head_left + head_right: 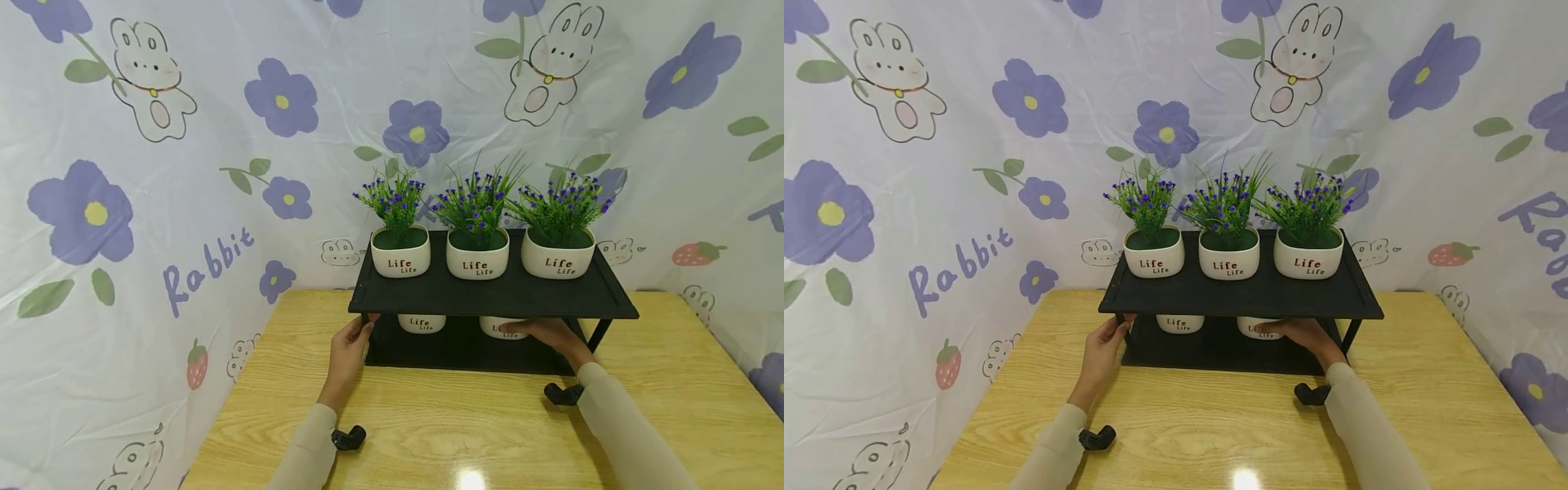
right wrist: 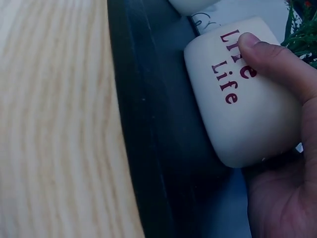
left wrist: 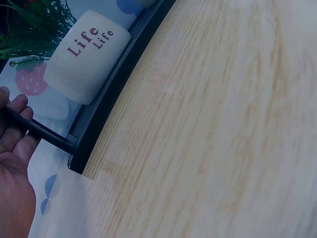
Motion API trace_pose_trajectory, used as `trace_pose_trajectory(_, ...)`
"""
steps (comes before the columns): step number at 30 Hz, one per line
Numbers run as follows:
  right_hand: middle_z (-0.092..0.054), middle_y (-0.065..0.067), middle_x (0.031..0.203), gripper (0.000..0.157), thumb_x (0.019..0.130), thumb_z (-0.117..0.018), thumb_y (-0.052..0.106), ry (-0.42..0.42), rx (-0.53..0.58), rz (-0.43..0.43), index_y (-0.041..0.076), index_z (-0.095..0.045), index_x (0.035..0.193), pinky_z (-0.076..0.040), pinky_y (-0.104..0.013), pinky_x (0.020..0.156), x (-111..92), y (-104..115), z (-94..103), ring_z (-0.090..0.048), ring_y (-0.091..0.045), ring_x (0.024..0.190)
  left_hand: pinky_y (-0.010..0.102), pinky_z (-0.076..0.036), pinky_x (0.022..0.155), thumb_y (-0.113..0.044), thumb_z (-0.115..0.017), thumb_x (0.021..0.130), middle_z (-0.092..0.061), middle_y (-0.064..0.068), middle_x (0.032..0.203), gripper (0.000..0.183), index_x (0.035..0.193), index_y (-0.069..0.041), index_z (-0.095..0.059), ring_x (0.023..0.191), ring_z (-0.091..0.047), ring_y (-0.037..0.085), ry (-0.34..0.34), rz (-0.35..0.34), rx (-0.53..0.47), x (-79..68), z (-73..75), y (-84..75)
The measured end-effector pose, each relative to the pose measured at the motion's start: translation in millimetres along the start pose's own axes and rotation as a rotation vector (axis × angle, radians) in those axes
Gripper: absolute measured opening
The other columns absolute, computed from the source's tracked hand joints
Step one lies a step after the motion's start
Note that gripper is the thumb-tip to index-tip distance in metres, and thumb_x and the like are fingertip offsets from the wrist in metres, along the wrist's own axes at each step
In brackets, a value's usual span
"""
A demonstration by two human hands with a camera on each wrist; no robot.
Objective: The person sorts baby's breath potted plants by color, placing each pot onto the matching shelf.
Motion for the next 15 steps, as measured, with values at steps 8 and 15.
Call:
trace_pose_trajectory(8,-0.043,-0.007,0.152,0.074,0.083,-0.079,0.035,0.042,0.052,-0.007,0.024,-0.043,0.147,-0.031,-0.064,0.112,2.4,-1.1,-0.3,-0.043,-0.038,0.138,0.025,-0.033,0.041,-0.018,-0.056,0.101,-0.041,0.039,0.068,0.028,0.126,-0.014,-0.067,0.043,-0.035,0.008,0.016,-0.005,-0.048,0.5,-2.7,2.0)
trace_pose_trajectory(15,-0.046,-0.005,0.15,0.069,0.082,-0.08,0.035,0.054,0.06,-0.009,0.025,-0.048,0.143,-0.03,-0.064,0.112,3.3,-4.5,-0.3,-0.043,-0.037,0.138,0.025,-0.032,0.04,-0.018,-0.056,0.101,-0.04,0.035,0.062,0.03,0.128,-0.006,-0.065,0.041,-0.034,0.009,0.027,-0.009,-0.037,0.5,-2.5,1.1)
Point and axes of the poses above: each hand's wrist, its own x-axis towards the middle knuckle, its own z-axis out of the back of the hand, y = z × x, the point moved 9 cm from there along x, towards the middle knuckle
